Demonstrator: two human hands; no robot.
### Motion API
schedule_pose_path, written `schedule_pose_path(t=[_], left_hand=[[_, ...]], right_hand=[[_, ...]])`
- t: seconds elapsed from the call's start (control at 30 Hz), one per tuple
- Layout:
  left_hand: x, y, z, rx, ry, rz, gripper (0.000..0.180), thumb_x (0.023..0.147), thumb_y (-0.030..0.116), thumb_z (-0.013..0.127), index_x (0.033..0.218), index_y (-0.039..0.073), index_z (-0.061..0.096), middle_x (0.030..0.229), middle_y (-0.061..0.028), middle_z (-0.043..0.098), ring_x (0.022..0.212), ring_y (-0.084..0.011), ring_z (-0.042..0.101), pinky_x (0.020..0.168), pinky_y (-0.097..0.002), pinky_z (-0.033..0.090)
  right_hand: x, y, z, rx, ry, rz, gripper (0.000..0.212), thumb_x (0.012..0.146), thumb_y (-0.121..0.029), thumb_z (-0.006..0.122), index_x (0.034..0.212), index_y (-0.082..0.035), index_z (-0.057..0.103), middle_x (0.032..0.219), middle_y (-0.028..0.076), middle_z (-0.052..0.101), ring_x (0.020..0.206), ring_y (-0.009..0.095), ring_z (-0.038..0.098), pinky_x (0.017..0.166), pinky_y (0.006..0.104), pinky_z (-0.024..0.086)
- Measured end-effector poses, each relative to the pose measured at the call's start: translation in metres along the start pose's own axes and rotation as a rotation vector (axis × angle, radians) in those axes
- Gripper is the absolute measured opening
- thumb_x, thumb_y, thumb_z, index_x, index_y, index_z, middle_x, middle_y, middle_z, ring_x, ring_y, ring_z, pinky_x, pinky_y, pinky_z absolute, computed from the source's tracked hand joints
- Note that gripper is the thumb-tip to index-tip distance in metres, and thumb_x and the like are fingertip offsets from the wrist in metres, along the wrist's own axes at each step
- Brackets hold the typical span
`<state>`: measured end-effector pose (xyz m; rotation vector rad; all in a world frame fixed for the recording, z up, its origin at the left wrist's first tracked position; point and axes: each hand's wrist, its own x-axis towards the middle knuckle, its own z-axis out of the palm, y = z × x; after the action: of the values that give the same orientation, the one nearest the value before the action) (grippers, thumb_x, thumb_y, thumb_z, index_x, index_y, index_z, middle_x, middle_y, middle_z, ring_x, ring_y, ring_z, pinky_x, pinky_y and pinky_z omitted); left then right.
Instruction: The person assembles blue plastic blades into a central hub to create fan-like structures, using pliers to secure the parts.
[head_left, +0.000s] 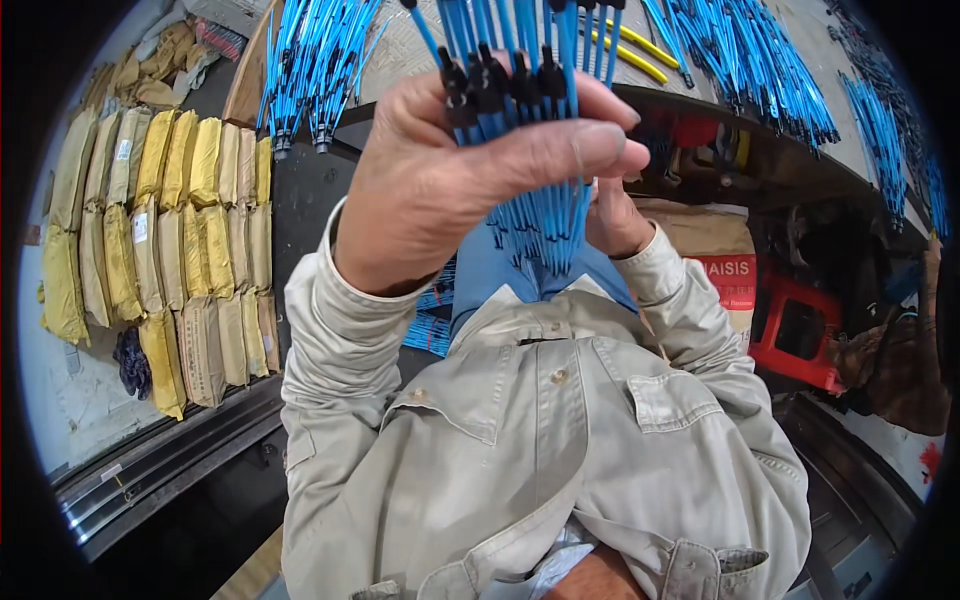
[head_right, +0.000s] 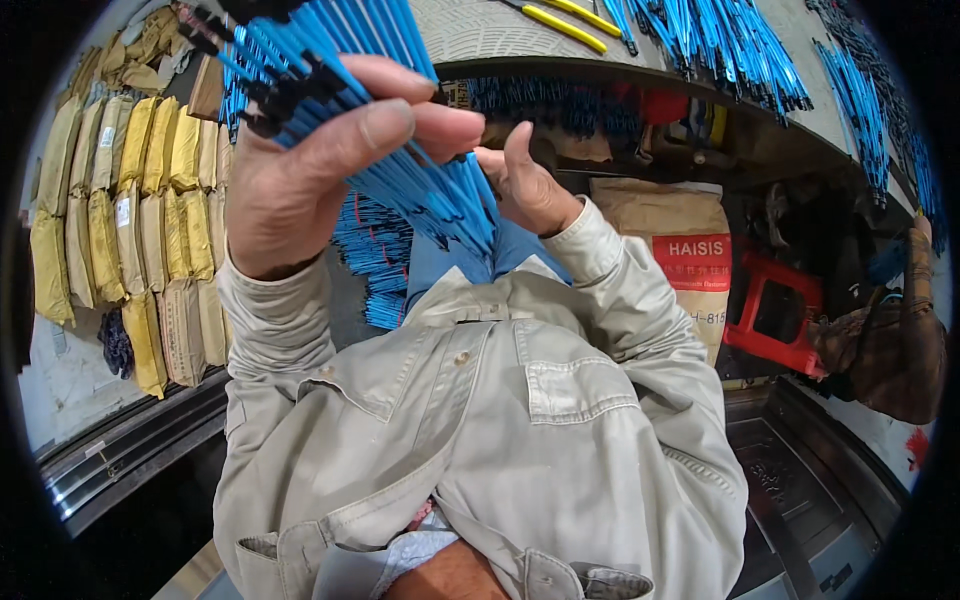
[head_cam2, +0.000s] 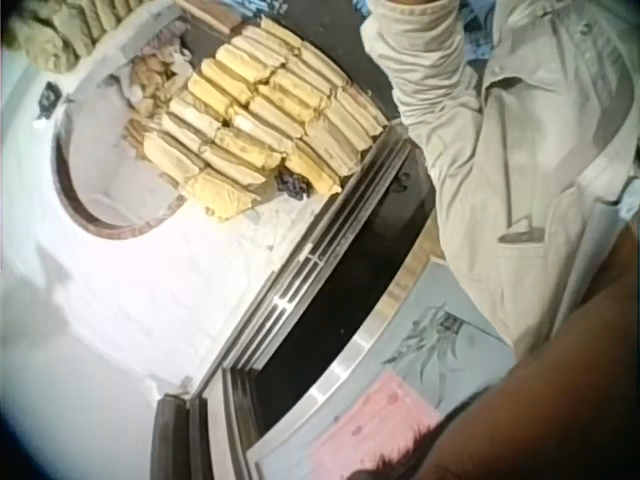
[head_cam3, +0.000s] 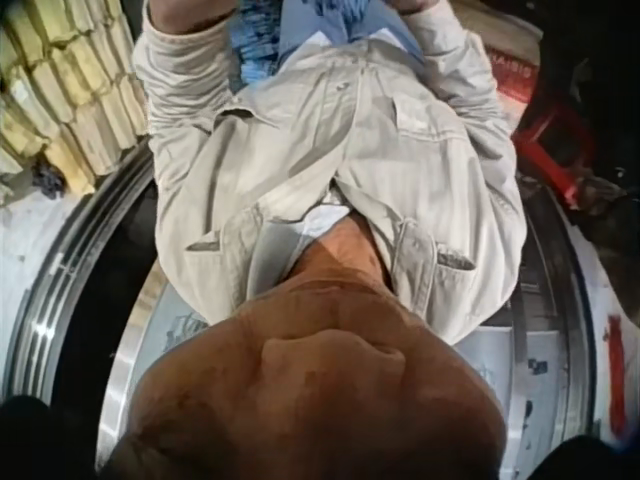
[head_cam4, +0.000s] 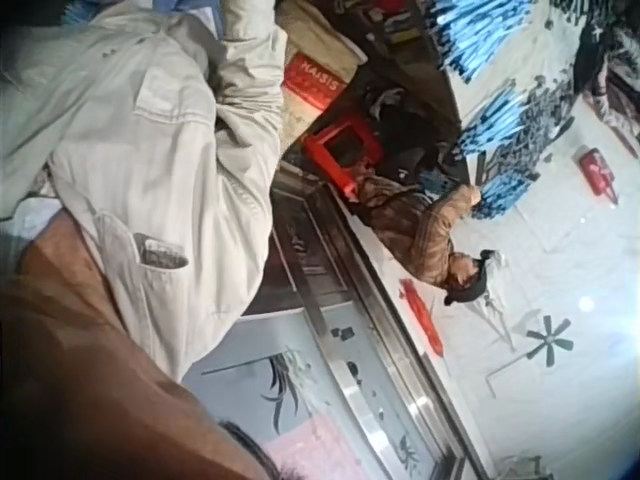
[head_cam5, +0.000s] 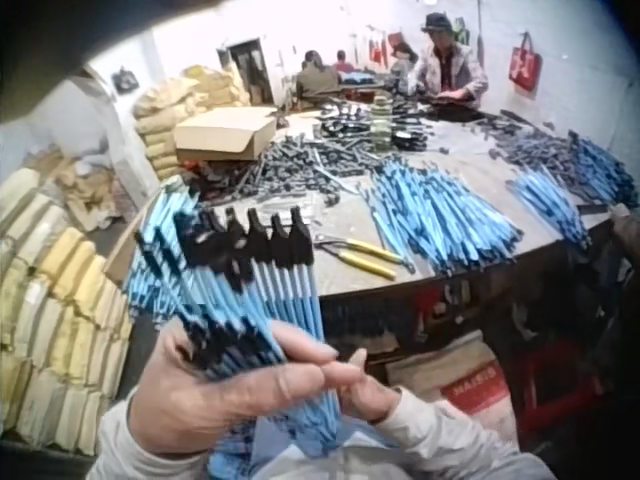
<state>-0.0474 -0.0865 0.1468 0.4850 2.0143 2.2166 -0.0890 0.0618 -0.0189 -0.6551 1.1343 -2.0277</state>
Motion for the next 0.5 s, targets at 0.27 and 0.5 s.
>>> schedule_pose_path(t=[0.27,0.5], left_hand=[[0.019,0.017,0.021,-0.267,0.292,-0.249,0.021,0.08,0.003,0.065,0.098,-0.006,0.059,0.091,-0.0211,0.065,0.077,-0.0254,0.066,0.067,-0.0325,0.057],[0.002,0.021,-0.014,-0.356,0.086,-0.31,0.029,0.089,0.011,0.05,0.115,-0.001,0.046,0.107,-0.0234,0.057,0.102,-0.0299,0.057,0.082,-0.0364,0.05]], right_hand=[[-0.027,0.045,0.0,0.059,-0.137,0.144,0.103,0.072,-0.08,0.018,0.135,0.0,0.031,0.135,0.011,0.04,0.124,0.025,0.037,0.103,0.0377,0.028],[-0.021,0.028,0.01,-0.186,-0.261,-0.138,0.096,0.079,-0.074,0.022,0.135,0.004,0.029,0.137,0.015,0.036,0.127,0.027,0.032,0.105,0.0363,0.024]])
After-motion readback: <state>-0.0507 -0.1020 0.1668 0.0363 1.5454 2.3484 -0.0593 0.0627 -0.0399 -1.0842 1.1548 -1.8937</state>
